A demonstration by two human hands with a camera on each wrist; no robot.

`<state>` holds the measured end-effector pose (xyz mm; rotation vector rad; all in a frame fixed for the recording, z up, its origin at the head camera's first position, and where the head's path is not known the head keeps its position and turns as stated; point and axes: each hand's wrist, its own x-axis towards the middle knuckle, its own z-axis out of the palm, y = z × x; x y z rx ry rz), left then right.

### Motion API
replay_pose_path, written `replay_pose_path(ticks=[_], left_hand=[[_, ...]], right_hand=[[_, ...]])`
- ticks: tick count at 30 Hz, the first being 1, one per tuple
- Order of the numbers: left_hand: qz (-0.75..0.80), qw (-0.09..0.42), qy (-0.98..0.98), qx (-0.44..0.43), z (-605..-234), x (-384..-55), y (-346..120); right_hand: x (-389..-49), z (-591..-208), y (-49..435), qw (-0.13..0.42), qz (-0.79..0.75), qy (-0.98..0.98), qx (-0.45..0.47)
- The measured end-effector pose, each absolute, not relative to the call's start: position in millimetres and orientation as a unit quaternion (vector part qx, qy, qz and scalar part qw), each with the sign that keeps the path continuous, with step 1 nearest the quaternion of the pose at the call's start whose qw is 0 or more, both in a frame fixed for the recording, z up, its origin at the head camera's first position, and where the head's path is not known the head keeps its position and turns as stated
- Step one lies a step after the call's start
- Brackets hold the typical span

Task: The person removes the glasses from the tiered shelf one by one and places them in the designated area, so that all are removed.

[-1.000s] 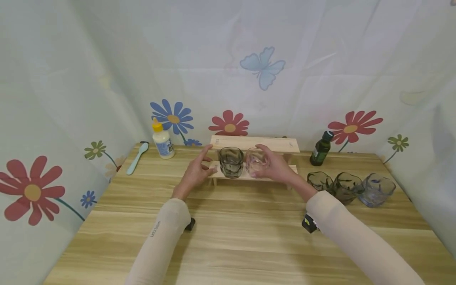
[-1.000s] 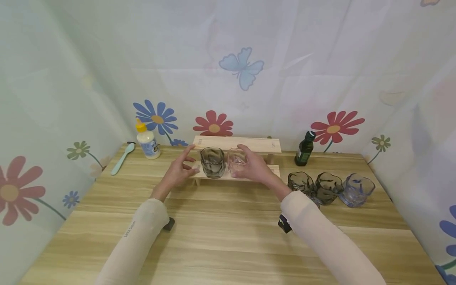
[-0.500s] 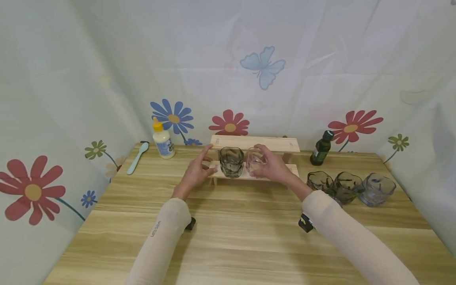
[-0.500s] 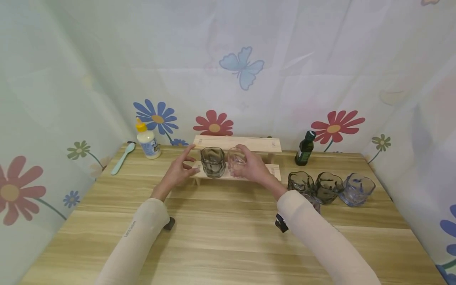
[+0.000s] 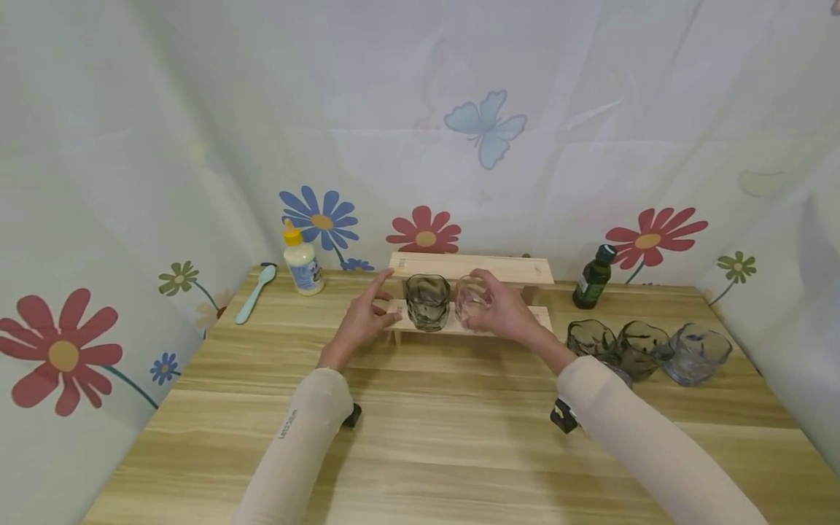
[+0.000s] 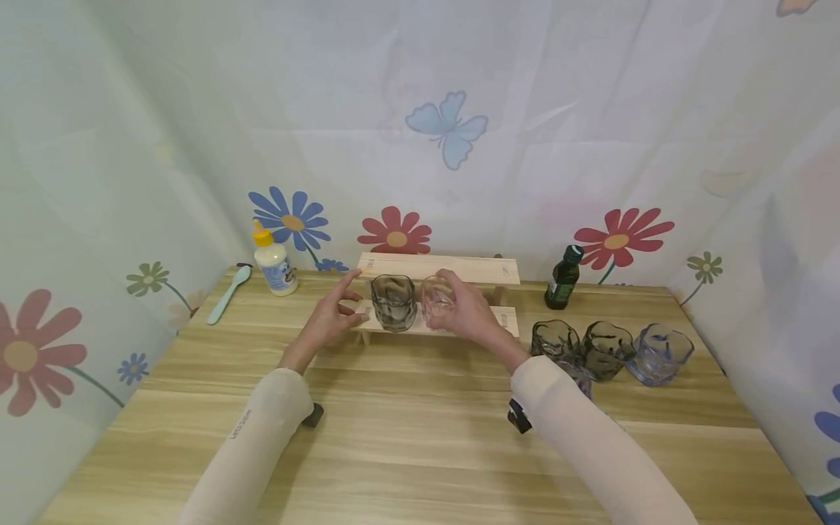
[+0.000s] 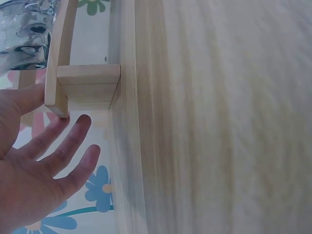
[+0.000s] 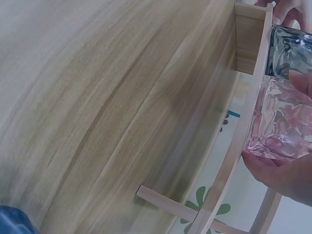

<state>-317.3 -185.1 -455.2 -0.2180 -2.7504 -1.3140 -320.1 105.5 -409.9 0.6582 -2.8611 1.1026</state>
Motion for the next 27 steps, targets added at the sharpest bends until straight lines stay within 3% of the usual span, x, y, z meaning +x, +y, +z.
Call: replay_pose_path(ticks=[16, 27], left_hand=[[-0.435, 0.038, -0.897, -0.074, -456, -319, -186], [-0.433, 0.036, -0.898, -0.077, -456, -318, -186]], right_hand=[[-309, -388, 134, -0.006, 0.414, -0.891, 0.184], [-294, -381, 177, 0.050, 0.350, -0.919, 0.177]])
